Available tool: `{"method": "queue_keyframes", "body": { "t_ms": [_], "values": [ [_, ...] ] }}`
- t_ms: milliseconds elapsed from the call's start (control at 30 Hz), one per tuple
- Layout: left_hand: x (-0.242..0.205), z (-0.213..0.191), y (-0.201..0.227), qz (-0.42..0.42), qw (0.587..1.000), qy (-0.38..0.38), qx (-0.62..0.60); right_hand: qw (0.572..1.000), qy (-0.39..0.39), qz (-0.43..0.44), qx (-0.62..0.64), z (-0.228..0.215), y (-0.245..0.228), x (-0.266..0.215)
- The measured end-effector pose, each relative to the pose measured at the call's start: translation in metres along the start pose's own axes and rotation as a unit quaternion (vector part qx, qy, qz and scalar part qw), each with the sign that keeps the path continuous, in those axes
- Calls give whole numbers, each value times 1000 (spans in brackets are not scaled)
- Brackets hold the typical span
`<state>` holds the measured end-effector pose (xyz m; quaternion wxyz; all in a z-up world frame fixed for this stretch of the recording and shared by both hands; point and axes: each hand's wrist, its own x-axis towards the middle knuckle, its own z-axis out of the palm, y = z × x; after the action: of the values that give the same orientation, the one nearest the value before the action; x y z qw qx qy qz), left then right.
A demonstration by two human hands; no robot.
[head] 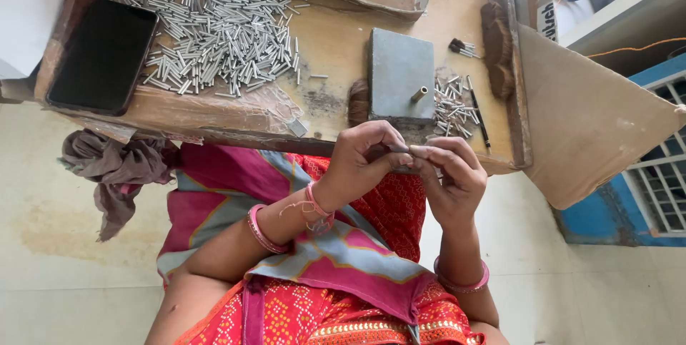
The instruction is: The person sits at a workbench and handles small metal cylindrical parts one at a time, picking each from a large pile, working on it with both hands at the fingers, and setting it down near a stone block on the bench. The pile of metal pieces and a tray of finished pieces remain on the bench throughout.
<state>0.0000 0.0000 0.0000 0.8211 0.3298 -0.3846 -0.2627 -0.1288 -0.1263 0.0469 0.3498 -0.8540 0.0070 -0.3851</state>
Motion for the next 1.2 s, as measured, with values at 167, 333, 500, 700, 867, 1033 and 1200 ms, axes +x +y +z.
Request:
{"method": "queue_keyframes", "body": {
  "t_ms": [167, 333, 500, 700, 867, 1033, 1200],
  "values": [
    [4, -2, 32, 213, 920, -11, 330, 977, -53, 42, 203, 8, -5, 19],
    [4, -20, 48, 258, 877, -35, 404, 977, -68, 17, 201, 17, 2, 25],
    [5, -45, 58, 242, 860, 114, 435, 976, -31, -161, -145, 43, 2, 47],
    [3, -54, 52, 202, 897, 122, 373, 965, -75, -175, -182, 58, -22, 62],
    [-3, -52, 32, 64, 981, 62, 174, 993, -1, -114, -21, 47, -23, 46],
    [-4, -48, 24, -5, 991, 25, 135, 991, 28, -129, -2, 33, -22, 40],
    [-5, -42, 21, 0, 988, 8, 151, 987, 30, -157, 20, 25, -21, 33]
  ]
}}
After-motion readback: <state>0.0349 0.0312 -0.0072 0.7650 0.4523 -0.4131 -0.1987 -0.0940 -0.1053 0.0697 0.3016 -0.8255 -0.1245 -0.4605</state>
